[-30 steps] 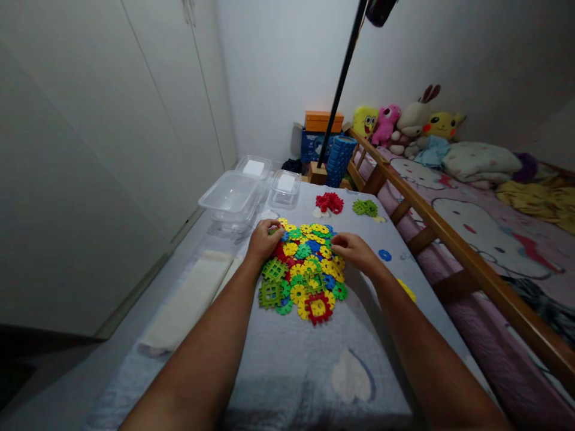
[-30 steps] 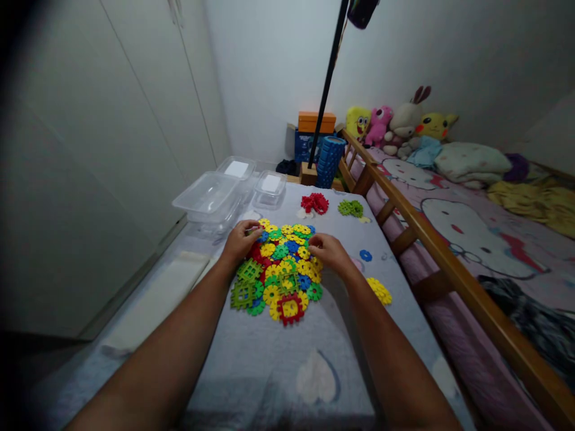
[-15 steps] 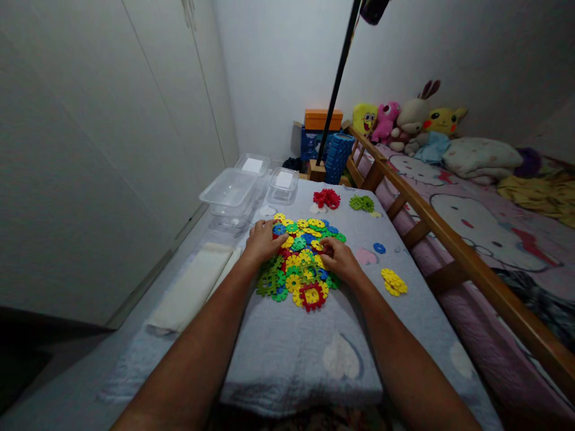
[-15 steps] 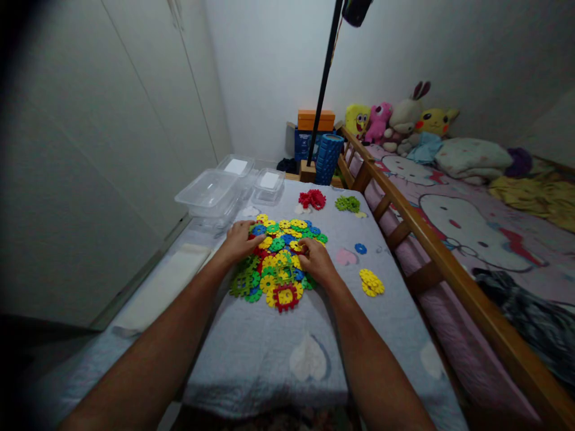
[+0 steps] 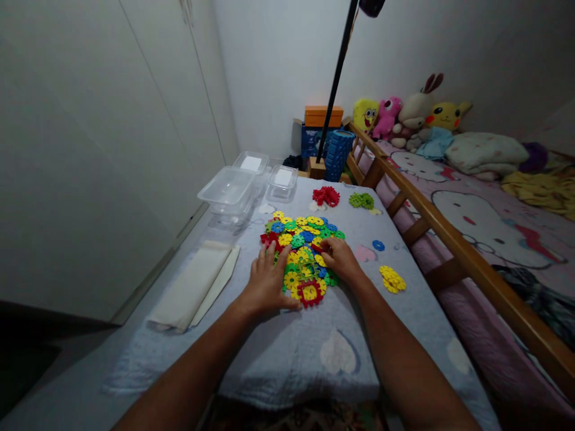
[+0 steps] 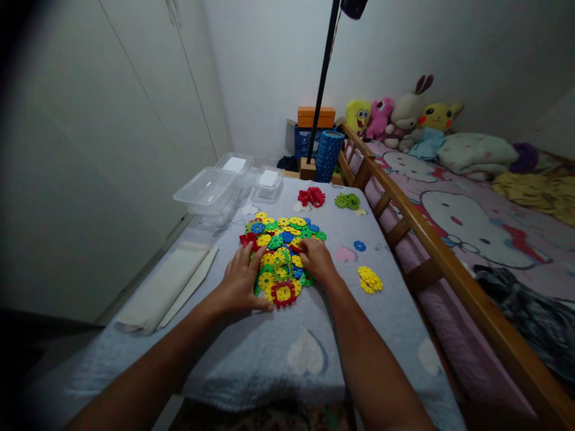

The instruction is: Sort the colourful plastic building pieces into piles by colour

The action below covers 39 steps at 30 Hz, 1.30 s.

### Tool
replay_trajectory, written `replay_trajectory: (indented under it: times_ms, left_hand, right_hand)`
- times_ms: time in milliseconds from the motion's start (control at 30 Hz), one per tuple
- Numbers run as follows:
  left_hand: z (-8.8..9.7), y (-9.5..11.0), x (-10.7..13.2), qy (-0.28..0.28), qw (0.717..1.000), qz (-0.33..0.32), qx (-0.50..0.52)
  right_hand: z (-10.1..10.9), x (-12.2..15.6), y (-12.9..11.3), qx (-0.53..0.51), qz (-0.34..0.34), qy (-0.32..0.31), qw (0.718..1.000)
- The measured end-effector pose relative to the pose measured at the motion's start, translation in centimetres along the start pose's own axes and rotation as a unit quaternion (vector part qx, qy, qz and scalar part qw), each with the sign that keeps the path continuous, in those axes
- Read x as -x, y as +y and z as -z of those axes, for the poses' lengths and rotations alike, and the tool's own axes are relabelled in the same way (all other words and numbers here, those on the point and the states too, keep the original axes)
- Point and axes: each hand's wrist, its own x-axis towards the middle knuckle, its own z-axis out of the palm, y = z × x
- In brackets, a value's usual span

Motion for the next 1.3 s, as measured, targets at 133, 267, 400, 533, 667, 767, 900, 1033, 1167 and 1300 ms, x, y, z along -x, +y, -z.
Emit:
replay_trajectory:
  times_ms: [133,267,400,533,667,767,900,1033,1167,1300]
  left_hand:
    - [-0.5,1.4,0.1,0.023,1.0,0.0,-0.008]
    - [-0.4,2.5,-0.3,0.043,0.998,0.012,-0.035]
    - [0.0,3.2,-1.3,0.066,0.995,0.025,-0.069]
    - [0.3,3.3,-3.3,0.089,0.993,0.005,-0.081]
    - [0.4,2.6,-5.2,0.113,0.99,-0.017,-0.078]
    - [0.3,2.0,-5.7,0.14,0.988,-0.035,-0.062]
    - [0.9,1.0,-5.6,0.178,0.982,-0.062,-0.007]
    - [2.1,-0.5,-5.8,0.239,0.966,-0.071,0.067]
    - [2.4,-2.5,-6.8,0.273,0.95,-0.036,0.147]
    - [1.7,-4.0,-7.8,0.273,0.942,0.013,0.198]
  right_hand:
    - [-0.1,0.0,-0.2,-0.008,0.012,0.007,1.0]
    - [0.1,0.0,-0.2,-0.058,0.008,0.065,0.996]
    - [0.5,0.1,0.1,-0.107,0.002,0.124,0.987]
    - [0.9,0.1,0.3,-0.148,-0.041,0.142,0.978]
    - [0.8,0.4,0.5,-0.189,-0.098,0.147,0.966]
    - [0.6,0.4,1.0,-0.21,-0.129,0.167,0.955]
    - [0.6,-0.6,2.2,-0.253,-0.183,0.193,0.93]
    - [0.9,-3.7,3.8,-0.246,-0.223,0.203,0.921]
    - [1.1,-8.3,5.6,-0.192,-0.234,0.221,0.927]
    - [1.2,-13.1,7.1,-0.137,-0.277,0.205,0.929]
